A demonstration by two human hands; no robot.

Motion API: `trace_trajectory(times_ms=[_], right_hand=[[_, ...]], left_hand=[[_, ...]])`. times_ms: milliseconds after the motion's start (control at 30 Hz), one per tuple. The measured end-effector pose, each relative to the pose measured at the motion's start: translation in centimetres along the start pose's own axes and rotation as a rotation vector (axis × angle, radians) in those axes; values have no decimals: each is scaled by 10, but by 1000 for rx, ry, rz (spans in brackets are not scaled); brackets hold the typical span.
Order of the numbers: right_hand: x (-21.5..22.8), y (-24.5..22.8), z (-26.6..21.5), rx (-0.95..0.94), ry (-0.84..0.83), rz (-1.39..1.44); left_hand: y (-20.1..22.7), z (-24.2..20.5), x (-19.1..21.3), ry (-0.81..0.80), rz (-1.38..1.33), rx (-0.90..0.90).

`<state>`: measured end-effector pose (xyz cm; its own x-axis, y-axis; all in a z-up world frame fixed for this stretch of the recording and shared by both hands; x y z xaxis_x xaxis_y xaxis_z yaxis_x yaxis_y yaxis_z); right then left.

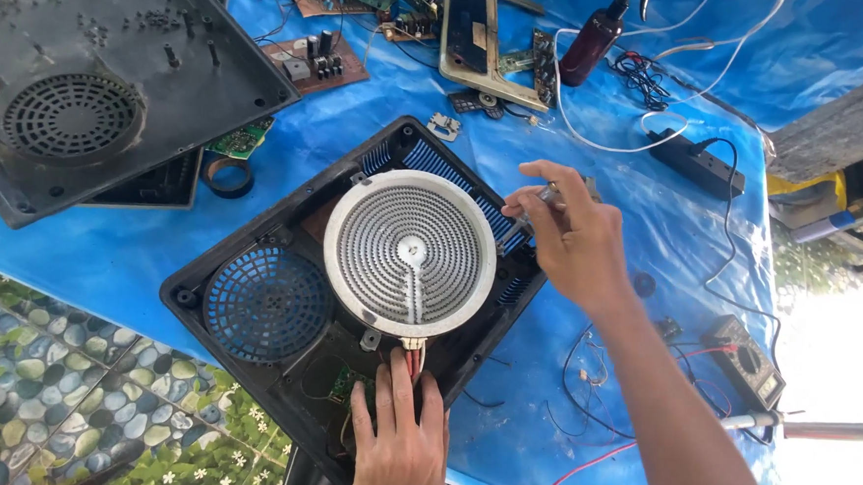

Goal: Disassembling an induction cooker and using a multimeter to diagnose electrical issues.

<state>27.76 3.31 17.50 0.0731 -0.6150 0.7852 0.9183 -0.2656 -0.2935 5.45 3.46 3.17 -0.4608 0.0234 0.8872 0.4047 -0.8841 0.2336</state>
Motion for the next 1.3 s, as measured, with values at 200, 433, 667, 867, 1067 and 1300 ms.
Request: trace_trajectory(times_ms=[200, 433, 667, 867, 1067, 1300], right_hand=[[-2, 4, 9, 1, -251, 197], [-3, 2, 7, 64, -327, 157], [4, 5, 9, -30, -173, 86], [-2, 10, 9, -30, -287, 161], [-2, 5, -3, -56, 14, -40], [3, 9, 1, -46, -95, 30]], left_hand=[[0, -4, -6, -10, -4, -17], [-1, -4, -4, 3, -1, -1], [0, -4, -4, -2, -6, -3], [0, -3, -1, 9, 0, -2], [0, -5, -5, -38, -9, 3], [0, -6, -4, 7, 0, 1]])
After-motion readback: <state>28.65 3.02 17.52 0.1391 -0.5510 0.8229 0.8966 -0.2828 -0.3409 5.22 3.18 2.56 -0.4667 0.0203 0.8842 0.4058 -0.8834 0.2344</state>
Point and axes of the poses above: each hand's wrist, its own z-axis towards the middle knuckle, its own x-axis out of the back of the hand, y = z × x, the point moved 7 cm from there along z, towards the middle knuckle, and after that the axes turned 10 degrees about -z, right-handed, at the moved point
